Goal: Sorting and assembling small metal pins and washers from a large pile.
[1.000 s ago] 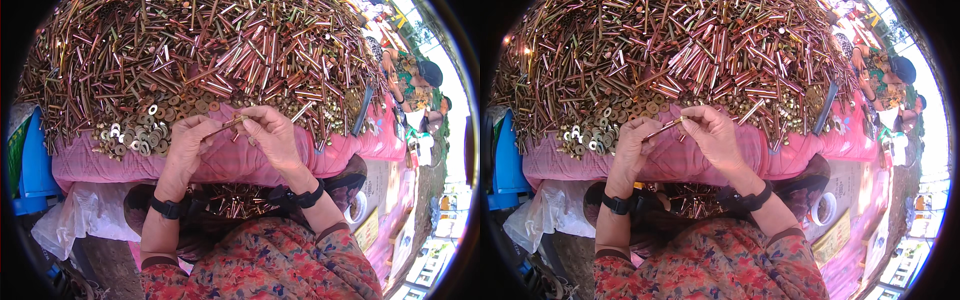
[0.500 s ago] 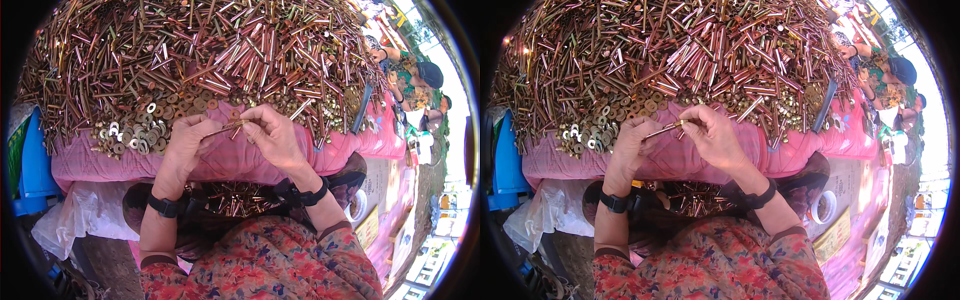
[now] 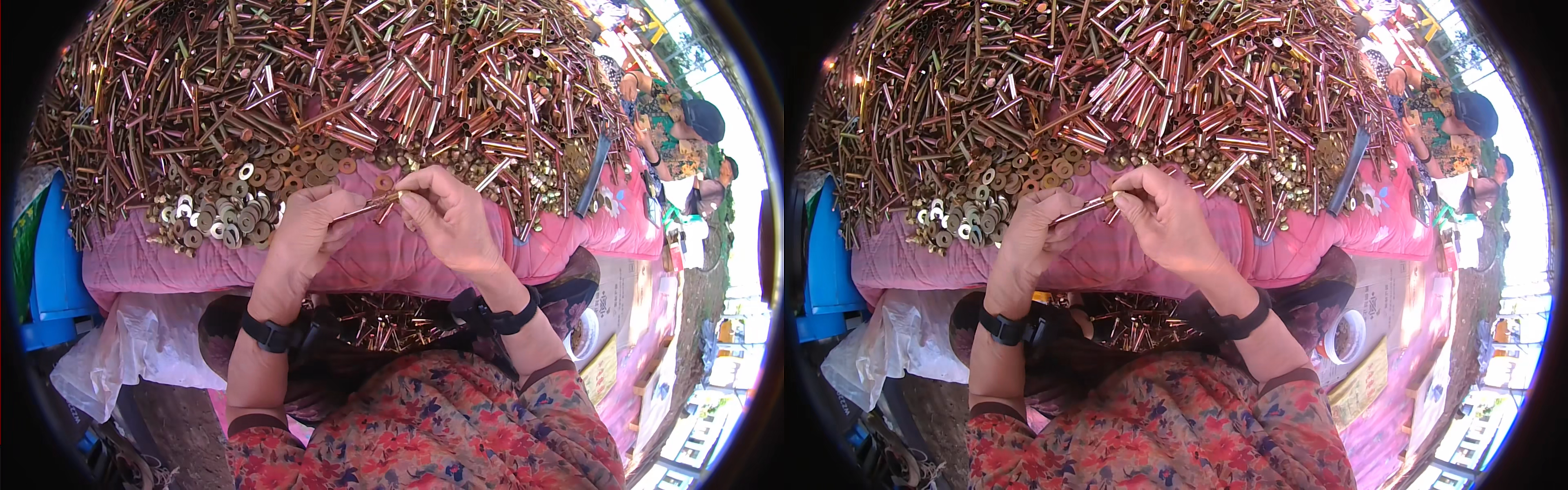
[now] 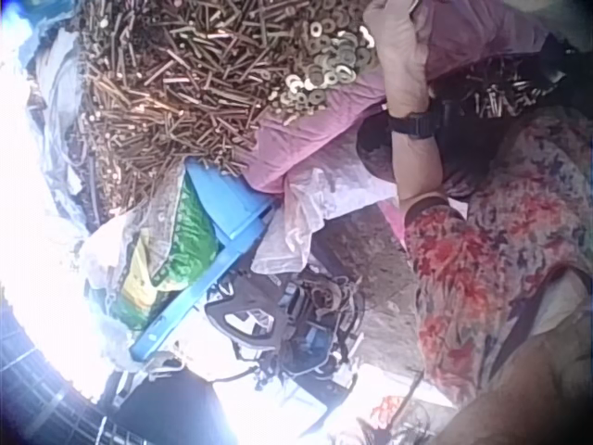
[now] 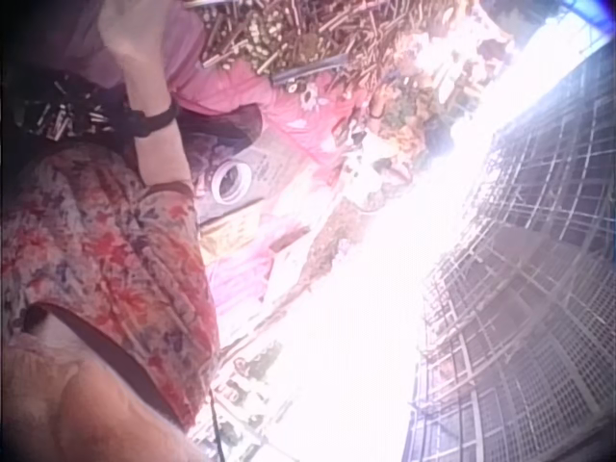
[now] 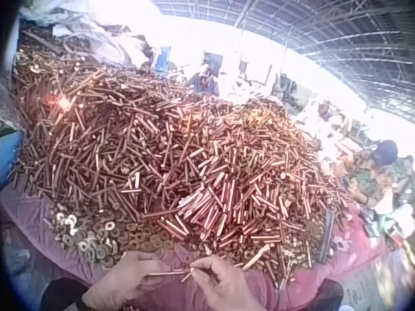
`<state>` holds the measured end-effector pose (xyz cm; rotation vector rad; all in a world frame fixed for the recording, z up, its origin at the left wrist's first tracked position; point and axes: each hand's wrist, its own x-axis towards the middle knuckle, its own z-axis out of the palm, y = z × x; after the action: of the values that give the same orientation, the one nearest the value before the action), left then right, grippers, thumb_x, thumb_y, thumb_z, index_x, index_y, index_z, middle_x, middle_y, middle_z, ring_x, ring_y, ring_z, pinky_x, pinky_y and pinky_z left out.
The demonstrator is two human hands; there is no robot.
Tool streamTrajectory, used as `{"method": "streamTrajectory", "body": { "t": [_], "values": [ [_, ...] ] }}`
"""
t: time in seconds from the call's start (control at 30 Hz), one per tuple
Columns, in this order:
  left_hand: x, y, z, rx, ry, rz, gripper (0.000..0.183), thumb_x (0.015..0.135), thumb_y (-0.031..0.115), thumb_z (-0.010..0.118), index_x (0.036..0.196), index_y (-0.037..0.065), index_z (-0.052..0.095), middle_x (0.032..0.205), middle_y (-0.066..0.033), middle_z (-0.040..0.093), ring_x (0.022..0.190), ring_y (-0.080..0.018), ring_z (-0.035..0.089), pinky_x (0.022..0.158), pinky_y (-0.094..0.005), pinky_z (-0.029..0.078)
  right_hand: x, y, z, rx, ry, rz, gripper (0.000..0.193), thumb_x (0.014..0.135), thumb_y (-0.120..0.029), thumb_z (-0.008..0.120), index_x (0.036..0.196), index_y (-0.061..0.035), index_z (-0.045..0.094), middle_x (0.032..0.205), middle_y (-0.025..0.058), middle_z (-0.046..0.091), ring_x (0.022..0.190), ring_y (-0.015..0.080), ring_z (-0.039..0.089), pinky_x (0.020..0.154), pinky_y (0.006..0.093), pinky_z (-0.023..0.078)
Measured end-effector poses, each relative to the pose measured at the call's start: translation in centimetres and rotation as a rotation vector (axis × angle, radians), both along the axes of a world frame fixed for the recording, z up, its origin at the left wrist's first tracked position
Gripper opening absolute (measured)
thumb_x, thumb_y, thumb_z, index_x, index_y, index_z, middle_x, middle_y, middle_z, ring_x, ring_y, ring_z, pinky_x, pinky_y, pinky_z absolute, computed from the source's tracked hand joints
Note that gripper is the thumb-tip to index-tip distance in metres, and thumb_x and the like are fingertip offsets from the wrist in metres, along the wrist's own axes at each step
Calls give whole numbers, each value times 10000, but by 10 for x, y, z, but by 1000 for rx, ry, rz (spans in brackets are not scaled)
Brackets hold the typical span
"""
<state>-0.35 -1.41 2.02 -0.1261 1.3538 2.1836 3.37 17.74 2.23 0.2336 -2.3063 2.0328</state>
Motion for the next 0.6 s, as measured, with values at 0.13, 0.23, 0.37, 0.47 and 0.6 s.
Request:
{"method": "streamTrajectory", "body": {
  "t": [0.13,0.23,0.37,0.47,0.6],
  "values": [
    [-2,-1,-2,106,-205,-53,121,781,64,623,681,63,554,519,50,425,373,-21,317,334,-176,190,2,2,1,173,29,-23,92,841,-20,587,931,-9,577,757,42,562,652,82,508,583,229,413],
    [-4,-3,-5,148,-246,-84,127,785,71,621,679,71,552,524,50,424,370,-17,317,328,-171,186,2,2,4,161,184,-9,107,821,0,596,925,-17,580,770,60,549,667,102,518,596,238,418],
    [-1,-3,-5,156,-206,-55,150,789,69,620,663,75,540,523,50,428,370,-15,325,330,-171,186,2,0,2,97,104,3,117,827,1,602,942,-18,589,835,39,581,726,68,530,627,223,435],
    [1,1,-3,93,-111,-30,161,806,84,607,677,94,510,496,41,407,333,-24,271,319,-178,167,5,-4,3,-91,-68,-31,118,838,-13,606,955,-15,594,844,24,591,726,50,528,634,213,442],
    [2,-2,-1,47,-16,-23,153,792,78,636,669,73,546,504,37,433,349,-26,294,333,-178,181,3,-5,-3,1,-39,-66,95,862,-61,600,940,-7,593,758,6,575,645,43,490,577,205,418]
  ]
}}
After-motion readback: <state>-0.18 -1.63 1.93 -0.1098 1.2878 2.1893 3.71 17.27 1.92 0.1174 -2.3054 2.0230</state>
